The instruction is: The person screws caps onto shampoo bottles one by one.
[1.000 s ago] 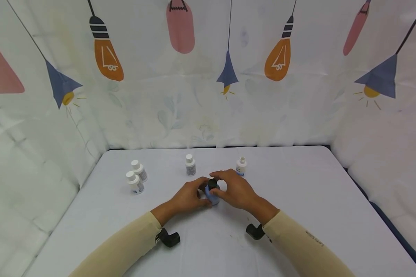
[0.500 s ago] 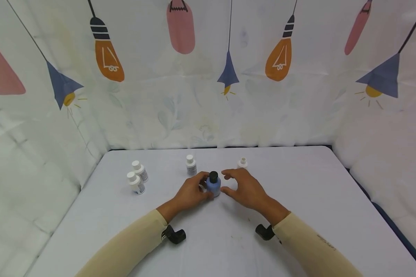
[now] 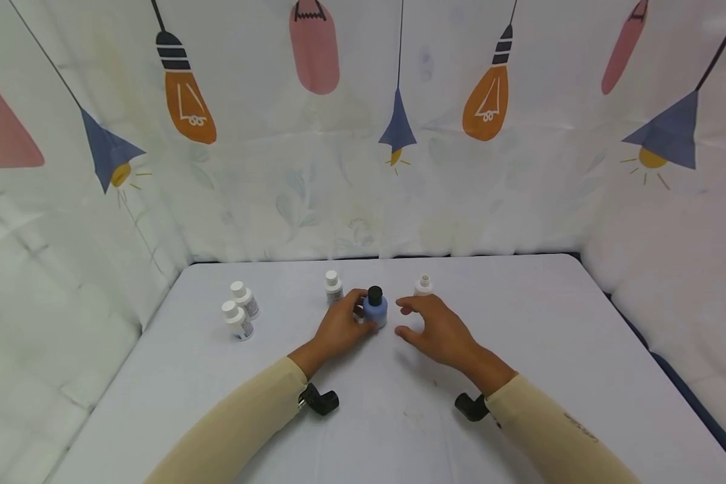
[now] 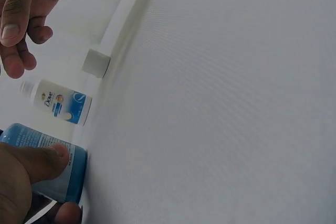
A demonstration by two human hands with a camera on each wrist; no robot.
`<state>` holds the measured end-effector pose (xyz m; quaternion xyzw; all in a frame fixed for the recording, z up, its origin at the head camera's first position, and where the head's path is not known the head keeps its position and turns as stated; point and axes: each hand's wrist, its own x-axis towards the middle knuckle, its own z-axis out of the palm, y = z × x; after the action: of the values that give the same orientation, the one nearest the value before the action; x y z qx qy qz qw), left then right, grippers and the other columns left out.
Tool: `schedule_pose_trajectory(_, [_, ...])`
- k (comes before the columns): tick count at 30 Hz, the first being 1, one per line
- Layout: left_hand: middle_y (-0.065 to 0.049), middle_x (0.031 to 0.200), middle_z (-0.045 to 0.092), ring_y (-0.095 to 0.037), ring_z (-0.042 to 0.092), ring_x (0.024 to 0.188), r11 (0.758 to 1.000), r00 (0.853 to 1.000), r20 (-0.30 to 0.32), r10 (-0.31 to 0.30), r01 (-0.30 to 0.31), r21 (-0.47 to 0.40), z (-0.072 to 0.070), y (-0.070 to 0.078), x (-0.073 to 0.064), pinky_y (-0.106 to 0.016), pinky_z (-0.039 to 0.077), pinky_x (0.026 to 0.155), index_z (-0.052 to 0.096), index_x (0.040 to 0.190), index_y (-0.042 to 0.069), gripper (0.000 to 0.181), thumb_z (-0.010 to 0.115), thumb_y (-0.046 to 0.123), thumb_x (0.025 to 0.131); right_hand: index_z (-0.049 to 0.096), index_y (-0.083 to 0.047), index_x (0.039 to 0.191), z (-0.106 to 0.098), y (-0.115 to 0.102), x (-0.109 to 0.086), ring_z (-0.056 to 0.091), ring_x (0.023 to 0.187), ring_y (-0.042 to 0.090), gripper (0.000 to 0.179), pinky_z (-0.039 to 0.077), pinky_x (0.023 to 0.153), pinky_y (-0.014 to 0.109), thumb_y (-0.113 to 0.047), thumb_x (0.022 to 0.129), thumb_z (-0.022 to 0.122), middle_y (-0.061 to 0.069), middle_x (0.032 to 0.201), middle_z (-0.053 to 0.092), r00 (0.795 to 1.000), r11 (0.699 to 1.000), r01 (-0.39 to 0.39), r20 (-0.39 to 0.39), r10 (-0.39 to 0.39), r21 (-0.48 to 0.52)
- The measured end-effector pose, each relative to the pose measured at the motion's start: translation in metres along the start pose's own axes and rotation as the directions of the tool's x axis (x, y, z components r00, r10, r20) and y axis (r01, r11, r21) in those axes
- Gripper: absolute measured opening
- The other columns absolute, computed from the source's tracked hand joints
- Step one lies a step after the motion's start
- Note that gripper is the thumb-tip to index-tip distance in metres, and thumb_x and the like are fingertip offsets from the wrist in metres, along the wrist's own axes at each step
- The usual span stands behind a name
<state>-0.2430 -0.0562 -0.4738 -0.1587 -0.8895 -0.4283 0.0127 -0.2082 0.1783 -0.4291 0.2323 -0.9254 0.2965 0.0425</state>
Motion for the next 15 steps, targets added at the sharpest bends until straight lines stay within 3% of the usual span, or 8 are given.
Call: schedule_pose_trajectory(15, [-0.007, 0.12, 0.068, -0.017, 0.064, 0.099, 0.999, 0.997, -0.067, -0.035, 0.035, 0.009, 0.012, -0.001, 0.02, -0.035, 0.053, 0.086, 0.055, 0.139, 0.009, 0.061, 0.085, 0.014, 0.086, 0.063, -0.009, 0.135, -0.003, 0.007, -0.005, 0.057, 0.123, 0.028, 0.051, 0.053, 0.093, 0.048, -0.022, 0.089, 0.083, 0.005, 0.118, 0.07, 1.0, 1.0, -0.023, -0.002, 0.023, -0.002])
